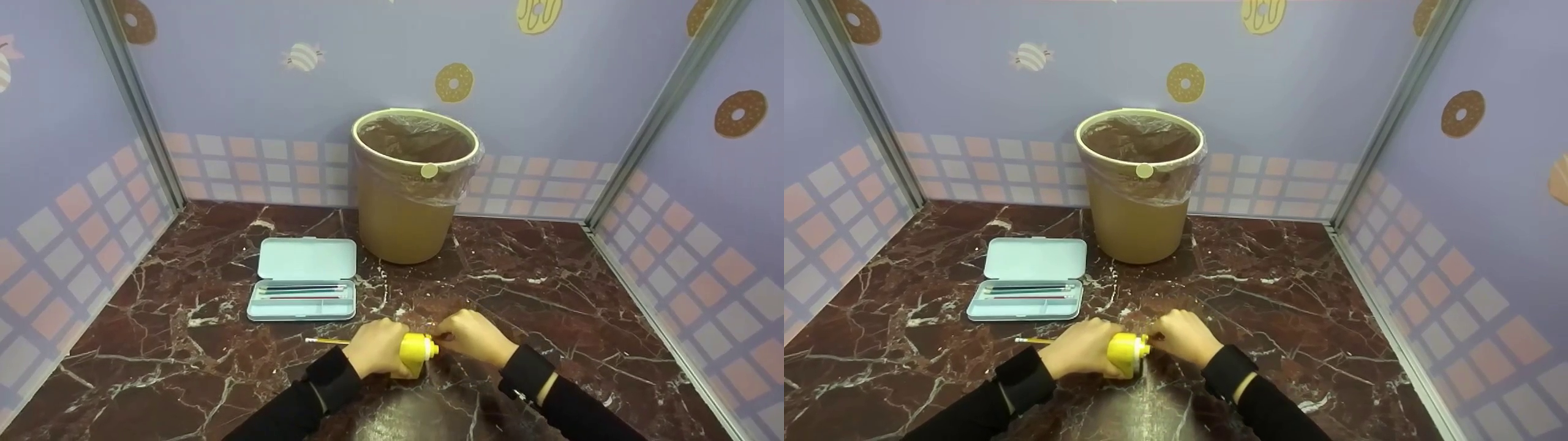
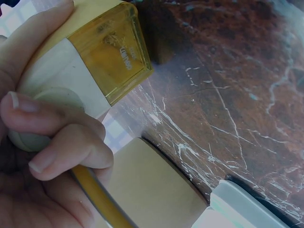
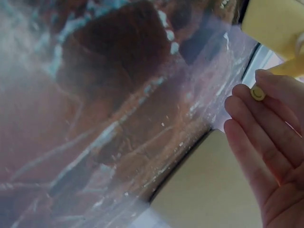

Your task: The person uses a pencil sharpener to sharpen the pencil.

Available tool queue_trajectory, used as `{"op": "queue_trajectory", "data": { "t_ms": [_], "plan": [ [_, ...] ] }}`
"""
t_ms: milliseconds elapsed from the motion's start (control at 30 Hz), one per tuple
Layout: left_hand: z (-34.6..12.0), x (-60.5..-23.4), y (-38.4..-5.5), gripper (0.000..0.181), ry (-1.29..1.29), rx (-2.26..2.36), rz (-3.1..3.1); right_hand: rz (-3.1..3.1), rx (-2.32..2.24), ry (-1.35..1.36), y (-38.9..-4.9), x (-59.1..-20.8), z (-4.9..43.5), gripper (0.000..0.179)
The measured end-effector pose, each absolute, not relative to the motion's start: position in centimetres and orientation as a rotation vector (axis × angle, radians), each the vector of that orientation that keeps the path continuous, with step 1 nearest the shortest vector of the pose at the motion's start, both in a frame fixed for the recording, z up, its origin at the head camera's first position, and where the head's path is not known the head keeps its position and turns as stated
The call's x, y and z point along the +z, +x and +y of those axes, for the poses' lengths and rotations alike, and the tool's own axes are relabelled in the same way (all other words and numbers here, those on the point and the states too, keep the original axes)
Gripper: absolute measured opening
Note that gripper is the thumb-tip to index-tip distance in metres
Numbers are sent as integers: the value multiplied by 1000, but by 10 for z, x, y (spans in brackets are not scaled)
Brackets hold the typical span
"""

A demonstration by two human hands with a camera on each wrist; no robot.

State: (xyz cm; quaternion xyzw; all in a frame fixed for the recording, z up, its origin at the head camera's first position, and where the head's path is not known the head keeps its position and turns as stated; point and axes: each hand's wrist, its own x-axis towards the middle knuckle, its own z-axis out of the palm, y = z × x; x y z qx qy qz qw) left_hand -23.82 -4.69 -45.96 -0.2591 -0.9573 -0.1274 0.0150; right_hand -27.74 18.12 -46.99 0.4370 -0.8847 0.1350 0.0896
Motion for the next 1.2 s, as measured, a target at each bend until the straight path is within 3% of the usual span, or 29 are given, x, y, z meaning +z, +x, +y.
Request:
{"op": "queue_trajectory", "data": {
  "t_ms": [233,500,800,1000,1200],
  "plan": [
    [-47,-459,-237,49,-820,-395,-2962,-2646,425,1327,-274,-477,182,8],
    [-47,-459,-238,47,-823,-405,-2969,-2724,490,1296,-268,-480,180,30],
    [-46,-461,-239,49,-820,-365,-2962,-2699,488,1304,-261,-484,181,35],
    [-46,-461,-238,49,-811,-379,-2965,-2659,510,1335,-259,-487,182,28],
    [-47,-460,-238,48,-818,-397,-2958,-2662,561,1422,-253,-487,183,6]
  ]
}}
